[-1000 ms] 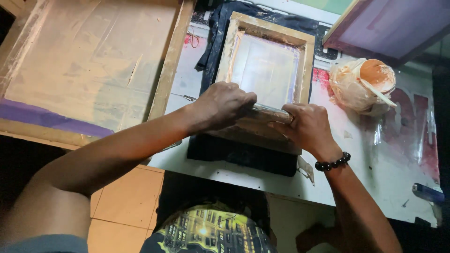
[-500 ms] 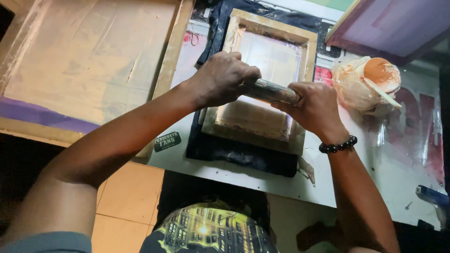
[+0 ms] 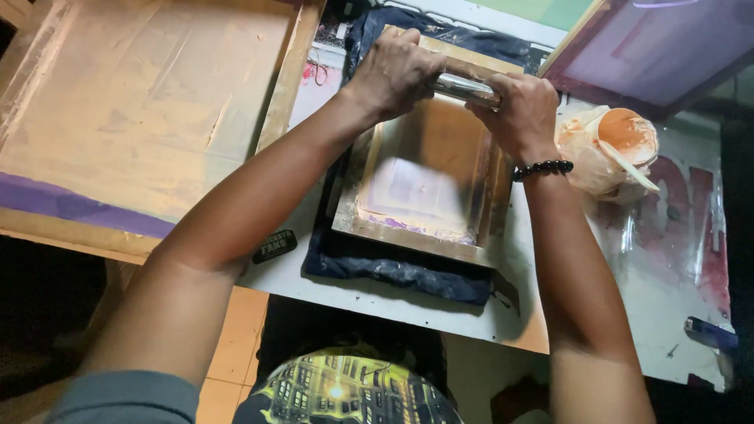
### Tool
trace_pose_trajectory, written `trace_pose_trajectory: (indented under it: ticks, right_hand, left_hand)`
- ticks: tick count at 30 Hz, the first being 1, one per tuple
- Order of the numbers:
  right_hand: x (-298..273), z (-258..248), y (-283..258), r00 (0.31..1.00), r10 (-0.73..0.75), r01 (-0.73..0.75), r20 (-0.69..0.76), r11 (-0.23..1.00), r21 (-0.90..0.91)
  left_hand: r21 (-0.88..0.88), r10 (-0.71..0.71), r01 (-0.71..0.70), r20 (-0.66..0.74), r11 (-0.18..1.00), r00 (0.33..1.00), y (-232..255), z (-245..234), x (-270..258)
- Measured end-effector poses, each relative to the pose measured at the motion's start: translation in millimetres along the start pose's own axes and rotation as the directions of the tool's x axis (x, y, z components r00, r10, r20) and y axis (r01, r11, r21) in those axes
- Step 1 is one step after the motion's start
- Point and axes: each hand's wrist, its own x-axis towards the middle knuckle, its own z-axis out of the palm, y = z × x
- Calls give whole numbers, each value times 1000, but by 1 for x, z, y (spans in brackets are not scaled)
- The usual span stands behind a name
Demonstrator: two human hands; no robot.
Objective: Manually screen printing a design onto a black t-shirt using a squeegee and white ink
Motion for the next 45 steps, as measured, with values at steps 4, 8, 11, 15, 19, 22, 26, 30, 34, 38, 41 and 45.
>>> trace_pose_trajectory:
  ticks: [4,8,11,15,19,22,26,30,34,38,41,45]
  right_hand:
    - [-32,2,-26,995,-84,85,-52,996,7]
    - [-40,-55,-42,972,-71,48,222,993,107]
    - [-28,-49,-28,980,-29,4,198,992,125]
    - [4,-13,-4,998,-44,46,-40,997,69]
    - [10,47,24,991,-79,81,-111,997,16]
    - [6,21,1,995,-61,70,-78,991,118]
    - [-8,-5,-16,995,-30,15,97,988,151]
    - [-38,-43,-49,987,-20,-9,160,984,178]
    - [-64,-66,-70,984,-1,-43,176,968,247]
    - [-97,-82,-91,969,3,-50,249,982,183]
    - [-122,-71,-84,955,-10,-35,295,988,148]
    - [-111,-121,-104,928,-6,-109,374,952,286]
  left_hand:
    - [-7,-18,19,165,1000,986,20,11,-33]
    - [-242,39,47,339,969,940,24,-21,-40]
    - [-254,8,46,207,966,978,10,-23,-19]
    - [1,5,-5,48,1000,999,-18,15,15]
    - [-1,-4,4,36,1000,999,-29,53,10]
    - [-60,-17,25,121,998,992,-22,51,-3]
    - [-188,-23,52,154,981,988,-4,17,-26]
    - [-244,-19,76,227,967,974,37,-23,-55]
    - [-200,10,37,228,979,974,64,-46,-80]
    - [-187,30,14,231,982,972,92,-69,-107]
    - [-219,42,15,254,976,966,105,-99,-114]
    - [-381,41,75,286,922,957,100,-101,-118]
